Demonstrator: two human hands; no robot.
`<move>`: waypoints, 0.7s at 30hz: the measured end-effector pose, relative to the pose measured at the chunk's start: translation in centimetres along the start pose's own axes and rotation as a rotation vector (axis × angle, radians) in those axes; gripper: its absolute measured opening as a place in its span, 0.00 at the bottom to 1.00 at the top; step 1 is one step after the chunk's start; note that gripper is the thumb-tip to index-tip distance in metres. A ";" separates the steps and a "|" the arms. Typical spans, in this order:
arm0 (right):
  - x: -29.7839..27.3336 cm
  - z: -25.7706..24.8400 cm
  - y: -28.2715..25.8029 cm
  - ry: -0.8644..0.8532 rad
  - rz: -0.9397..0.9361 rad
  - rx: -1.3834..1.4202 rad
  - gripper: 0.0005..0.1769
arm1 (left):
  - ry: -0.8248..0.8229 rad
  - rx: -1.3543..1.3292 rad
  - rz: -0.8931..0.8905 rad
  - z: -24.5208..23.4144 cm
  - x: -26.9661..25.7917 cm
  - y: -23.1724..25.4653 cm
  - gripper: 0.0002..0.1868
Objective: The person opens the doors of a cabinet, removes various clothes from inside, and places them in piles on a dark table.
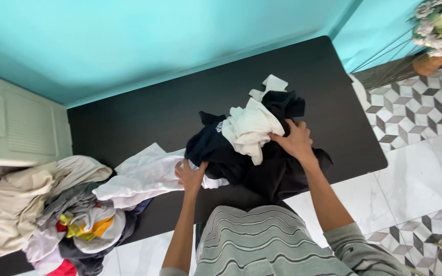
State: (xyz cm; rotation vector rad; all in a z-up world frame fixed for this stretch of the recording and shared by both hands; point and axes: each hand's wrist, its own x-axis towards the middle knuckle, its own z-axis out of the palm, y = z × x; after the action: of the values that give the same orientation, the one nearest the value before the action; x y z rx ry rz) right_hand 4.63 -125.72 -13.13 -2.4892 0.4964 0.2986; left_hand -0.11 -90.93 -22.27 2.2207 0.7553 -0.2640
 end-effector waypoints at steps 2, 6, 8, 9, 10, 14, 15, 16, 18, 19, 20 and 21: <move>0.5 1.0 1.2 -0.071 0.105 -0.036 0.60 | -0.061 -0.067 0.000 -1.2 -1.1 -1.6 0.60; 1.1 2.1 4.8 -0.210 0.218 0.249 0.73 | -0.262 -0.295 0.061 -1.2 -0.4 -2.7 0.64; 0.8 3.2 6.1 -0.249 0.239 0.329 0.73 | -0.339 -0.380 0.081 -0.8 0.2 -3.2 0.62; 0.7 3.7 6.5 -0.267 0.249 0.373 0.73 | -0.380 -0.432 0.116 -0.4 0.8 -3.3 0.60; 0.7 4.3 6.9 -0.277 0.217 0.386 0.71 | -0.421 -0.483 0.151 0.1 1.4 -3.4 0.59; 0.1 5.9 8.4 -0.271 0.102 0.430 0.65 | -0.662 -0.679 -0.066 4.2 3.1 -4.9 0.49; 0.3 6.0 8.8 -0.257 0.069 0.441 0.65 | -0.699 -0.751 -0.134 5.7 3.4 -5.3 0.46; 0.4 6.2 9.2 -0.265 0.097 0.460 0.64 | -0.735 -0.822 -0.203 7.3 3.6 -5.6 0.44; 0.7 6.9 10.1 -0.280 0.148 0.502 0.63 | -0.821 -0.925 -0.234 9.9 2.3 -4.7 0.40; 1.1 7.2 10.6 -0.284 0.148 0.568 0.62 | -0.862 -0.975 -0.253 10.9 1.7 -4.2 0.39; 1.5 7.6 11.1 -0.287 0.147 0.634 0.61 | -0.855 -0.932 -0.203 11.9 1.2 -3.7 0.38; 1.7 7.8 11.8 -0.292 0.145 0.699 0.60 | -0.847 -0.889 -0.153 12.6 0.4 -3.6 0.37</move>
State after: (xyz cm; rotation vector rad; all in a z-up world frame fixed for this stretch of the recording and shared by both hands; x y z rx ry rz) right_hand 0.57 -130.68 -25.87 -1.7047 0.5443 0.4483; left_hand -1.39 -97.97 -33.27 1.0530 0.4220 -0.7198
